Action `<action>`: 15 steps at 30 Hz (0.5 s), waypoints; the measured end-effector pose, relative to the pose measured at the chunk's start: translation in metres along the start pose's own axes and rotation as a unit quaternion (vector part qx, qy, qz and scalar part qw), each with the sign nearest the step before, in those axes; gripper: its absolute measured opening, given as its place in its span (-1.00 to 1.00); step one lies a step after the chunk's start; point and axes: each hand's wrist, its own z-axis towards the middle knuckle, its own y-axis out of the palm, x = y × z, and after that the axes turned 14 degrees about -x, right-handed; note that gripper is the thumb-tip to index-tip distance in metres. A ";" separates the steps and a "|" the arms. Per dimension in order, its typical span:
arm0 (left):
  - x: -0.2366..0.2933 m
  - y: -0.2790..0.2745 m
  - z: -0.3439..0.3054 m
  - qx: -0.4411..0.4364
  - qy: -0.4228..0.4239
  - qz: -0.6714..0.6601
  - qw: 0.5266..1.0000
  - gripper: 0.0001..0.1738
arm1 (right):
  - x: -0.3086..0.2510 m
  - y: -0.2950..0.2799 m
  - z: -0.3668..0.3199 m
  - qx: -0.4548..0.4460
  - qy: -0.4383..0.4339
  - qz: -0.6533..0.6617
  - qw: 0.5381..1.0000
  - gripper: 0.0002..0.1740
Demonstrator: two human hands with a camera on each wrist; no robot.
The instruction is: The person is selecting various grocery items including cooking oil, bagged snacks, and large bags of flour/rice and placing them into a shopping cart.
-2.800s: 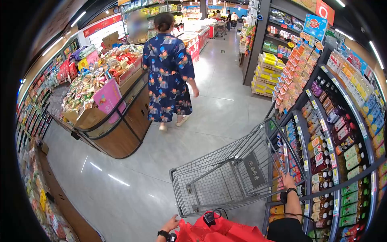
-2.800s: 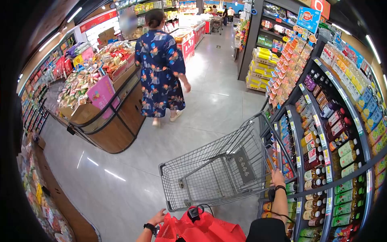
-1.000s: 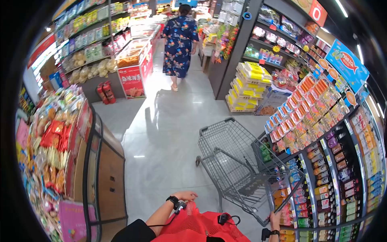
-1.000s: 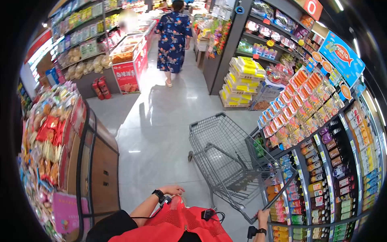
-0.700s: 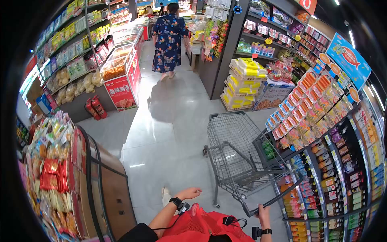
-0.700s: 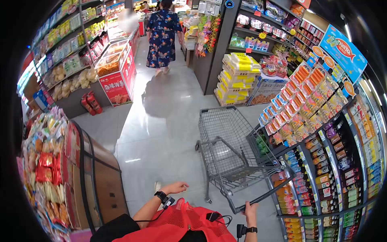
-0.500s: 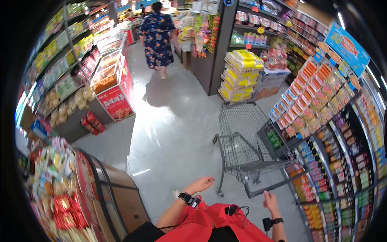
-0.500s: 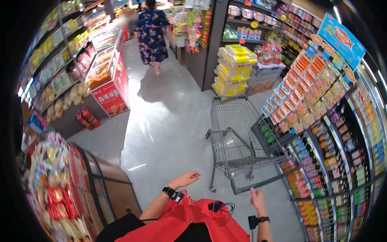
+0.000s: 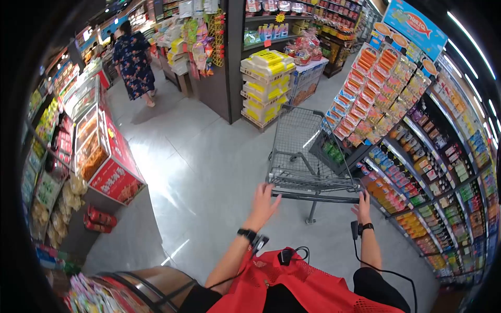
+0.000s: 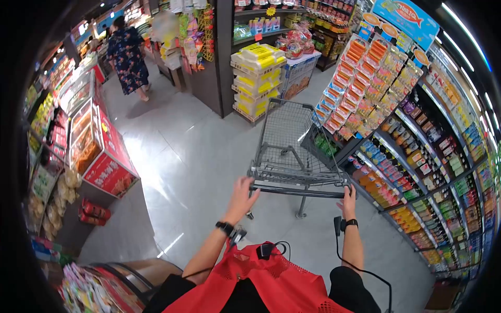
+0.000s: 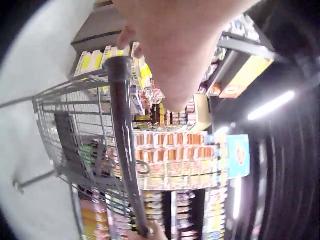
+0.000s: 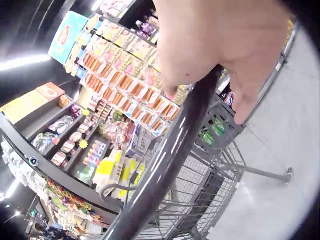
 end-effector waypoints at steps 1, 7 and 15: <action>-0.005 -0.013 0.036 0.065 0.021 0.109 0.992 -0.42 | 0.006 0.009 0.025 0.019 0.005 -0.026 0.999 -0.42; -0.080 -0.050 0.179 -0.131 0.055 0.217 0.966 -0.30 | 0.016 0.087 0.095 0.126 -0.076 -0.030 0.989 -0.84; -0.101 -0.082 0.242 -0.217 0.063 0.298 0.927 -0.14 | -0.006 0.089 0.133 0.024 -0.013 -0.128 0.991 -0.73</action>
